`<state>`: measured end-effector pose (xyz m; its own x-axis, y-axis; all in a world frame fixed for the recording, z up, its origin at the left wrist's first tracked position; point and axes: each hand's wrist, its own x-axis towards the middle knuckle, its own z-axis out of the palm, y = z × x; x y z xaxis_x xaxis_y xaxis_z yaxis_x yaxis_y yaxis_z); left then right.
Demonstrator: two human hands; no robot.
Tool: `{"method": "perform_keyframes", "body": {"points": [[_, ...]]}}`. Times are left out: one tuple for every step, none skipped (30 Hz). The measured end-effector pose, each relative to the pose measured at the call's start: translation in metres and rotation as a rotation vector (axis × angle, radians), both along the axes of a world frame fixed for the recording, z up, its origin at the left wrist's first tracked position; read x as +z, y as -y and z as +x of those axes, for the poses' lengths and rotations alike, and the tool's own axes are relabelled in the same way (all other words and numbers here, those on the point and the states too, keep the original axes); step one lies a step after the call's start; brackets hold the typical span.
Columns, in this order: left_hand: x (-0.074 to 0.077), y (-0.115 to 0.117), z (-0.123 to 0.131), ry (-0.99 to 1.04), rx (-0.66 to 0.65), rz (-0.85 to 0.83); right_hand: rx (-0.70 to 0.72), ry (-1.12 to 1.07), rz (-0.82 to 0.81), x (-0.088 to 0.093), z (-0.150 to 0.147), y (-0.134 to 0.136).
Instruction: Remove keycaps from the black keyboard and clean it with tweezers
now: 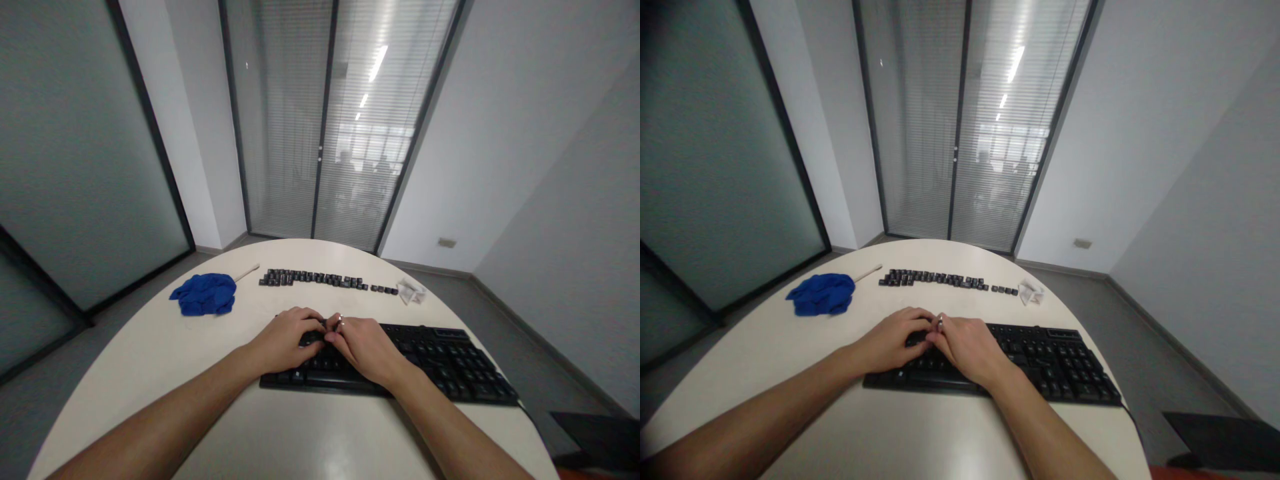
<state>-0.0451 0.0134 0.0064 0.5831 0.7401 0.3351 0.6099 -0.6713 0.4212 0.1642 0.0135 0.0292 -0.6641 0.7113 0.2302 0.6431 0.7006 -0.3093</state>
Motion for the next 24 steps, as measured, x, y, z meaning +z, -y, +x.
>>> {"method": "perform_keyframes", "body": {"points": [[0.000,0.001,0.000,-0.004,0.003,0.009,0.001,0.019,0.010,0.000,-0.002,0.001],[0.000,0.001,0.000,-0.007,0.009,0.015,-0.009,0.023,0.016,0.000,-0.003,0.001],[0.000,0.001,0.000,-0.011,0.013,0.018,-0.029,0.013,0.019,-0.001,-0.004,0.000],[-0.001,0.002,0.000,-0.012,0.016,0.018,-0.052,-0.005,0.017,-0.002,-0.004,0.000],[-0.001,0.002,-0.001,-0.010,0.016,0.014,-0.074,-0.032,0.008,-0.004,-0.004,-0.002],[-0.002,0.002,-0.001,-0.005,0.014,0.008,-0.094,-0.064,-0.007,-0.006,-0.004,-0.003],[-0.002,0.002,-0.002,0.001,0.009,0.000,-0.111,-0.099,-0.028,-0.007,-0.003,-0.005],[-0.003,0.002,-0.002,0.009,0.003,-0.007,-0.123,-0.136,-0.053,-0.009,-0.002,-0.006],[-0.003,0.002,-0.002,0.016,0.000,-0.013,-0.135,-0.175,-0.078,-0.010,-0.002,-0.008],[-0.004,0.001,-0.003,0.021,-0.001,-0.018,-0.145,-0.215,-0.100,-0.012,-0.002,-0.009],[-0.004,0.001,-0.003,0.021,-0.001,-0.022,-0.151,-0.254,-0.121,-0.013,-0.001,-0.010],[-0.005,0.001,-0.002,0.018,0.000,-0.026,-0.154,-0.290,-0.142,-0.013,-0.001,-0.011],[-0.005,0.000,-0.002,0.011,0.002,-0.030,-0.153,-0.321,-0.166,-0.014,-0.001,-0.011],[-0.005,0.000,-0.002,0.002,0.006,-0.033,-0.150,-0.350,-0.192,-0.015,-0.001,-0.012],[-0.005,-0.001,-0.001,-0.005,0.010,-0.034,-0.146,-0.376,-0.220,-0.016,-0.001,-0.012],[-0.005,-0.001,-0.001,-0.011,0.013,-0.033,-0.141,-0.402,-0.248,-0.018,-0.001,-0.013],[-0.006,-0.001,-0.001,-0.012,0.017,-0.028,-0.135,-0.428,-0.275,-0.019,-0.001,-0.014],[-0.006,-0.002,-0.001,-0.011,0.019,-0.021,-0.130,-0.454,-0.301,-0.021,0.000,-0.015],[-0.007,-0.002,-0.001,-0.009,0.020,-0.014,-0.127,-0.480,-0.325,-0.022,0.000,-0.016],[-0.008,-0.003,-0.001,-0.007,0.020,-0.009,-0.128,-0.506,-0.348,-0.023,0.001,-0.017],[-0.008,-0.003,-0.001,-0.007,0.021,-0.004,-0.131,-0.531,-0.372,-0.025,0.001,-0.018],[-0.009,-0.003,-0.001,-0.009,0.021,0.002,-0.137,-0.552,-0.396,-0.026,0.001,-0.020],[-0.009,-0.003,-0.001,-0.012,0.021,0.009,-0.143,-0.569,-0.416,-0.027,0.002,-0.021],[-0.009,-0.003,-0.001,-0.016,0.022,0.020,-0.148,-0.581,-0.430,-0.027,0.002,-0.021]]}}
